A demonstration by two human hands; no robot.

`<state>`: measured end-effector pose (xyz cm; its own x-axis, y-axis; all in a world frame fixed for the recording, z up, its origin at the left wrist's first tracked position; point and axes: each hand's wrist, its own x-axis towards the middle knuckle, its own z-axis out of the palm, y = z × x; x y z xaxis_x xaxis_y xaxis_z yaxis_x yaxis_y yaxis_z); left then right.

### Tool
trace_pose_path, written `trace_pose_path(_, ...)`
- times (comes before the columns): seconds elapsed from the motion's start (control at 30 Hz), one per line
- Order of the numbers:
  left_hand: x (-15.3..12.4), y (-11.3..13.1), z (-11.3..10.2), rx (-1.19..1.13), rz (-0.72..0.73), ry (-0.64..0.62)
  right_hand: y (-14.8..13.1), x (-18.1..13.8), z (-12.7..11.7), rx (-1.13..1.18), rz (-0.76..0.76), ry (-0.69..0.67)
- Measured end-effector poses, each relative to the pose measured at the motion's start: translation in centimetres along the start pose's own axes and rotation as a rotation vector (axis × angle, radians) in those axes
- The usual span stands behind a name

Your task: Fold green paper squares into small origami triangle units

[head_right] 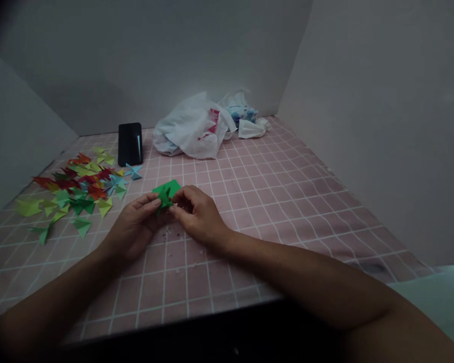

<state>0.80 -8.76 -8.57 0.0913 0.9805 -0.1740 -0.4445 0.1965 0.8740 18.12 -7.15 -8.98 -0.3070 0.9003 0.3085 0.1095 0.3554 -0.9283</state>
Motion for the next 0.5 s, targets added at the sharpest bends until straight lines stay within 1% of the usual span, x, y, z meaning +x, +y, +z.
trace_pose_path(0.1,0.17,0.22,-0.07,-0.072,-0.027,-0.014,-0.37,-0.13,-0.16,0.016,-0.066,0.021)
trace_pose_path(0.23,0.25,0.44,-0.13,-0.066,-0.042,-0.065,-0.55,-0.29,-0.05,0.204,0.037,0.009)
trace_pose_path(0.33,0.28,0.38,-0.11,-0.021,-0.059,-0.109,-0.46,-0.29,0.3,0.32,0.073,-0.035)
trace_pose_path(0.4,0.32,0.23,-0.12,-0.001,-0.061,-0.111,-0.42,-0.28,0.5,0.361,0.101,-0.056)
trace_pose_path(0.5,0.37,-0.09,-0.18,0.011,-0.024,-0.076,-0.47,-0.25,0.6,0.389,0.145,-0.076)
